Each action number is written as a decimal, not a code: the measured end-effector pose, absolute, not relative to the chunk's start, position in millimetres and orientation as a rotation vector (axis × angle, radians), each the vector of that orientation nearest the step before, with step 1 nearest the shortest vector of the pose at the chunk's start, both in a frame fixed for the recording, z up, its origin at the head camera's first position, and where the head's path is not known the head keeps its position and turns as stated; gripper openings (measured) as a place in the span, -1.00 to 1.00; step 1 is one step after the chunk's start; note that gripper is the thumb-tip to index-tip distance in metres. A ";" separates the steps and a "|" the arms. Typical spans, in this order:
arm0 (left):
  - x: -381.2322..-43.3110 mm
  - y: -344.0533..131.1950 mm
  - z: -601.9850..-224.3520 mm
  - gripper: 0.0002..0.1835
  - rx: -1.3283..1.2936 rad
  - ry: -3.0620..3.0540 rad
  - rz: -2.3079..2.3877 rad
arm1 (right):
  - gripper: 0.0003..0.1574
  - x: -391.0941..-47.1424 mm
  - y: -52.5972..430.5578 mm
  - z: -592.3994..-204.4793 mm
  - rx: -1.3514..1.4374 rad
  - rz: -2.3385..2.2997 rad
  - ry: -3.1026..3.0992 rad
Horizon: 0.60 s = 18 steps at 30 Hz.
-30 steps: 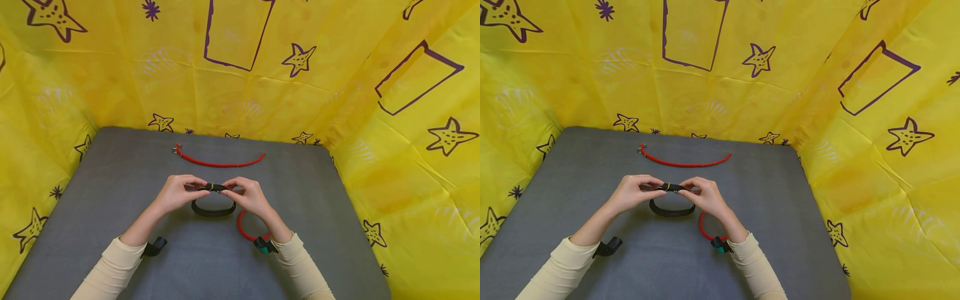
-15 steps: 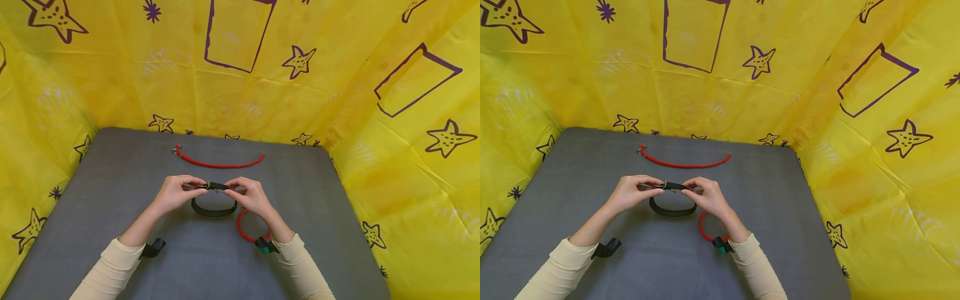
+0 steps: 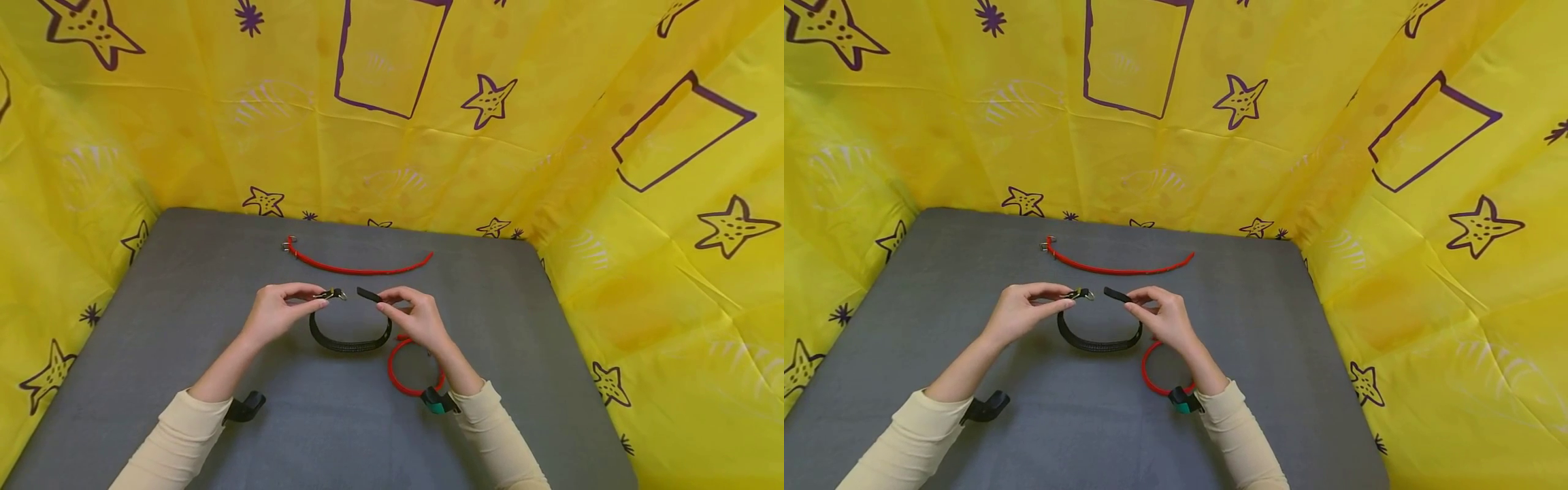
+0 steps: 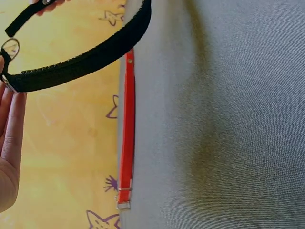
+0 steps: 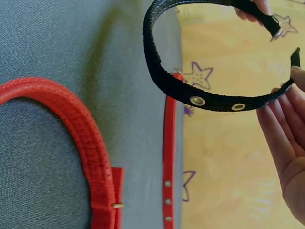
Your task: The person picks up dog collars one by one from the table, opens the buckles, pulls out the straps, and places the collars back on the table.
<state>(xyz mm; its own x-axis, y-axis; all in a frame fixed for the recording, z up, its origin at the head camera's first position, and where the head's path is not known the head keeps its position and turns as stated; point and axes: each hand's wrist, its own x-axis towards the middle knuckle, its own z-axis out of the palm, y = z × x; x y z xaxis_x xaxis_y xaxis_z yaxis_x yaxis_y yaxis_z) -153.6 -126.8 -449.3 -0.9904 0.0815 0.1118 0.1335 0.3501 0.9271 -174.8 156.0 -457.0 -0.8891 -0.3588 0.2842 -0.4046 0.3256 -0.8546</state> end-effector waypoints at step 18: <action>-165.0 -146.9 -473.5 -0.51 0.152 -2.212 -2.265 | -0.70 -190.3 175.3 -475.5 0.130 2.079 -2.316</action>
